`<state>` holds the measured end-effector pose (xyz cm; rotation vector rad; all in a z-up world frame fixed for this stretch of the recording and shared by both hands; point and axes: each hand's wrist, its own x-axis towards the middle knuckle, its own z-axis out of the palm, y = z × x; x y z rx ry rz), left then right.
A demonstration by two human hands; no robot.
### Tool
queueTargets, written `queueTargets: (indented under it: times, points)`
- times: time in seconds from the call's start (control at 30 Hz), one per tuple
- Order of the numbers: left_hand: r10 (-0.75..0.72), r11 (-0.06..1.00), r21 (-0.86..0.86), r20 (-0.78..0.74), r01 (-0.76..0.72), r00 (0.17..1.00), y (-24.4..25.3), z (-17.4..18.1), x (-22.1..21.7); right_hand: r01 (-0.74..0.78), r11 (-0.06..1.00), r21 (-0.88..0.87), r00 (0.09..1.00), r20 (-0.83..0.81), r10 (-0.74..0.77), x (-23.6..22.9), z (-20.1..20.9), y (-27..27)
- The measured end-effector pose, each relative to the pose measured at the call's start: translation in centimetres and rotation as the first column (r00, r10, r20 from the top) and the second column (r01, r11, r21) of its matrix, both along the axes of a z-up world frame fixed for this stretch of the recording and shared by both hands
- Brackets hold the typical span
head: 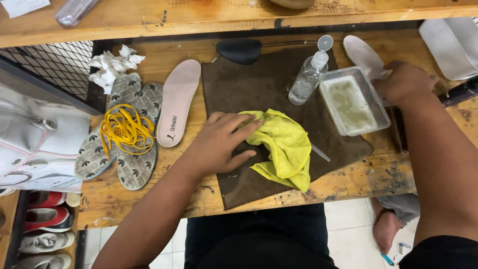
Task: The person cleans a white shoe insole on a wooden workbench using a toothbrush and a cleaning solution, then wipes it with a yellow cloth. The person repeats the brushing and wiping process to ensure the insole is thoroughly cleaned.
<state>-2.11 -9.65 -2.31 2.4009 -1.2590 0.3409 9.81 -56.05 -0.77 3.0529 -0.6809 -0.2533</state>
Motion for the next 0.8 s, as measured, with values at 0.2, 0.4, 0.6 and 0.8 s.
queueTargets:
  times: [0.2,0.4,0.6,0.8]
  points:
    - [-0.008,0.998,0.065,-0.025,0.009,1.0,-0.4,-0.3,-0.1,-0.073,0.996,0.056,0.974,0.22,0.059,0.5,-1.1,-1.6]
    - [-0.043,0.989,0.143,0.127,0.024,0.991,-2.0,-1.1,-0.4,-0.219,0.952,-0.213,0.786,0.539,0.302,0.1,-3.5,-4.9]
    - [0.073,0.993,0.077,0.219,-0.092,0.973,-2.9,-5.2,1.0,-0.259,0.805,-0.533,0.573,0.586,0.573,-4.1,-2.3,-6.0]
    - [0.078,0.944,-0.329,0.102,-0.041,0.992,-0.2,-2.1,0.0,-0.474,0.797,-0.373,0.431,0.692,0.58,-11.2,-1.1,-4.6]
